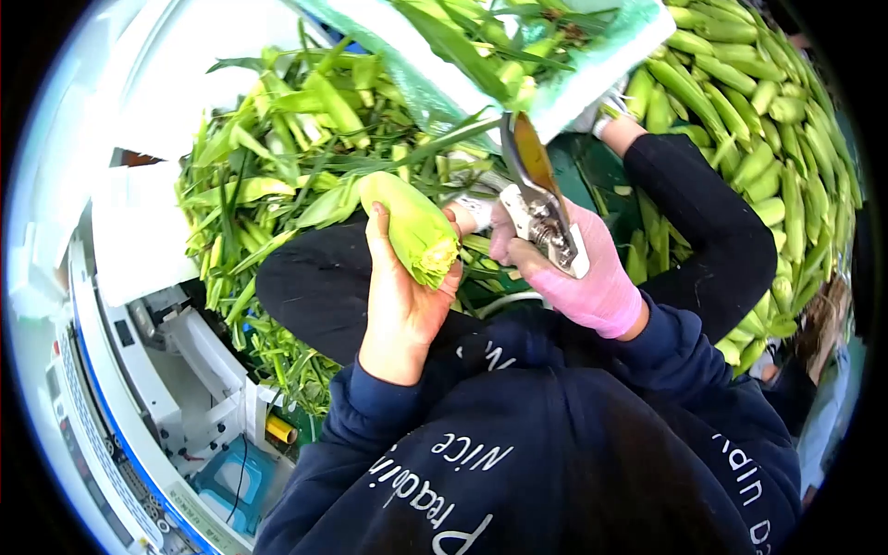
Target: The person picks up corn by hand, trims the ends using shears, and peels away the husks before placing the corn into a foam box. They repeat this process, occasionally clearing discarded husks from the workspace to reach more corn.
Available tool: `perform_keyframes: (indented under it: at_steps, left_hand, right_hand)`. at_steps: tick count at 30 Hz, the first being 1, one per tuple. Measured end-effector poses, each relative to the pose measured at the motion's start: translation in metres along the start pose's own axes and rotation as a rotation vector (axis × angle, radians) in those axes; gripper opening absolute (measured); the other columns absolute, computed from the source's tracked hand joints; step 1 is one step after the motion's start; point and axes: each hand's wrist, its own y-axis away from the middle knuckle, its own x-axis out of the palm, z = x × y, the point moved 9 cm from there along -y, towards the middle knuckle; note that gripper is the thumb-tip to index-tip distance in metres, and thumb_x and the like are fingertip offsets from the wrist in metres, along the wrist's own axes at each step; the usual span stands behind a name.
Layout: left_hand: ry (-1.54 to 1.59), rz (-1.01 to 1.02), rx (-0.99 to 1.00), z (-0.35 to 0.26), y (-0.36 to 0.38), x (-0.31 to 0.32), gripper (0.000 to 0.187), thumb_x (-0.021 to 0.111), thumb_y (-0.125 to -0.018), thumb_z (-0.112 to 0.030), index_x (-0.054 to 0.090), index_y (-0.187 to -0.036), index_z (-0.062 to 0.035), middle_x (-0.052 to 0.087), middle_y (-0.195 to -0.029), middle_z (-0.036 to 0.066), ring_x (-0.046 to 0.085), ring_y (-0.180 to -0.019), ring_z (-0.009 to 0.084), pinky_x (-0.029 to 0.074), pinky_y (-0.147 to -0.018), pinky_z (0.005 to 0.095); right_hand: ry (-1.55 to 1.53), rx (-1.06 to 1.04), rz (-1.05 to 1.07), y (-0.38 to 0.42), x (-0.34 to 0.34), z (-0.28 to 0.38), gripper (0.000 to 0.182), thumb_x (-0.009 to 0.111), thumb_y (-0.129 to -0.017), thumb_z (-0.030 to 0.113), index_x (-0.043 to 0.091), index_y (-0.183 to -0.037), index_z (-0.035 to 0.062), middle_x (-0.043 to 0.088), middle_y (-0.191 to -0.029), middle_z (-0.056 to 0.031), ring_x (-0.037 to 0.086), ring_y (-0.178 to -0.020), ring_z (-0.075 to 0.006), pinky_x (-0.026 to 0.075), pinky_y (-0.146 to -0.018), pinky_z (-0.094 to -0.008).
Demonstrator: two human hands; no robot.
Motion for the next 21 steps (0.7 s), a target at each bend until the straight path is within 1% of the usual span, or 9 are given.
perform_keyframes:
  at_steps: [1,4,7,9,13,14,16,17,21]
  left_hand:
    - [-0.060,-0.035,-0.034,0.009,-0.001,0.000,0.063,0.061,-0.093,-0.061,0.054,-0.123,-0.0069,0.067,-0.105,0.010,0.068,-0.090,0.0209,0.058,-0.073,0.0298]
    - [-0.245,0.023,-0.103,0.032,-0.003,0.016,0.061,0.053,-0.099,-0.057,0.050,-0.133,-0.0070,0.065,-0.119,0.011,0.065,-0.108,0.0222,0.055,-0.092,0.0378]
    - [-0.311,0.137,-0.250,0.050,-0.003,0.029,0.062,0.048,-0.101,-0.057,0.049,-0.136,-0.0059,0.065,-0.119,0.010,0.065,-0.108,0.0240,0.055,-0.094,0.0402]
    - [-0.387,0.017,-0.320,0.057,-0.004,0.016,0.060,0.054,-0.098,-0.059,0.052,-0.130,-0.0072,0.066,-0.113,0.007,0.066,-0.101,0.0220,0.055,-0.092,0.0403]
    - [-0.521,-0.179,-0.382,0.064,-0.003,0.008,0.045,0.061,-0.094,-0.058,0.060,-0.113,-0.0168,0.065,-0.092,-0.002,0.060,-0.075,0.0130,0.044,-0.064,0.0286]
    - [-0.541,-0.246,-0.371,0.064,0.001,0.014,0.039,0.062,-0.094,-0.056,0.063,-0.107,-0.0194,0.064,-0.083,-0.004,0.057,-0.065,0.0104,0.039,-0.053,0.0231]
    - [-0.525,-0.238,-0.400,0.068,-0.002,0.016,0.037,0.061,-0.095,-0.055,0.063,-0.109,-0.0207,0.065,-0.086,-0.004,0.057,-0.062,0.0108,0.039,-0.049,0.0223]
    - [-0.542,-0.206,-0.427,0.070,-0.005,0.016,0.037,0.060,-0.096,-0.055,0.063,-0.110,-0.0203,0.066,-0.087,-0.004,0.057,-0.062,0.0107,0.038,-0.047,0.0223]
    - [-0.509,-0.156,-0.526,0.082,-0.004,0.024,0.039,0.056,-0.098,-0.056,0.062,-0.109,-0.0189,0.066,-0.090,-0.001,0.058,-0.062,0.0128,0.037,-0.041,0.0218]
  right_hand:
    - [0.218,-0.070,-0.001,0.002,-0.005,0.010,0.036,0.065,-0.087,0.002,0.057,-0.123,0.0011,0.065,-0.093,-0.0029,0.061,-0.084,-0.0102,0.050,-0.078,-0.0256]
    - [0.573,-0.256,-0.017,0.003,-0.008,0.034,0.035,0.079,-0.079,0.019,0.063,-0.106,0.0043,0.064,-0.091,-0.0153,0.063,-0.085,-0.0376,0.051,-0.072,-0.0404]
    - [0.941,-0.420,0.040,0.002,-0.005,0.044,0.031,0.077,-0.077,0.020,0.063,-0.102,0.0077,0.065,-0.089,-0.0135,0.065,-0.084,-0.0361,0.052,-0.071,-0.0418]
    - [0.998,-0.461,0.124,0.004,-0.002,0.042,0.029,0.076,-0.076,0.020,0.062,-0.100,0.0093,0.066,-0.086,-0.0123,0.066,-0.083,-0.0357,0.052,-0.070,-0.0426]
    - [0.956,-0.428,0.181,0.006,-0.008,0.032,0.027,0.073,-0.077,0.013,0.062,-0.101,0.0086,0.065,-0.085,-0.0139,0.065,-0.080,-0.0367,0.051,-0.068,-0.0401]
    - [0.810,-0.366,0.149,0.005,-0.015,0.027,0.026,0.072,-0.078,0.012,0.062,-0.102,0.0079,0.064,-0.085,-0.0144,0.065,-0.079,-0.0351,0.051,-0.068,-0.0387]
    - [0.521,-0.241,0.084,0.004,-0.028,0.015,0.024,0.069,-0.080,0.008,0.062,-0.104,0.0063,0.062,-0.085,-0.0153,0.064,-0.076,-0.0319,0.050,-0.068,-0.0358]
    - [0.366,-0.125,0.091,0.007,-0.033,0.002,0.027,0.064,-0.084,0.005,0.061,-0.110,0.0043,0.061,-0.087,-0.0100,0.060,-0.075,-0.0184,0.049,-0.070,-0.0302]
    - [0.033,-0.044,-0.054,0.020,-0.043,-0.003,0.031,0.062,-0.086,0.002,0.060,-0.117,0.0023,0.060,-0.095,0.0007,0.054,-0.082,-0.0056,0.047,-0.074,-0.0232]
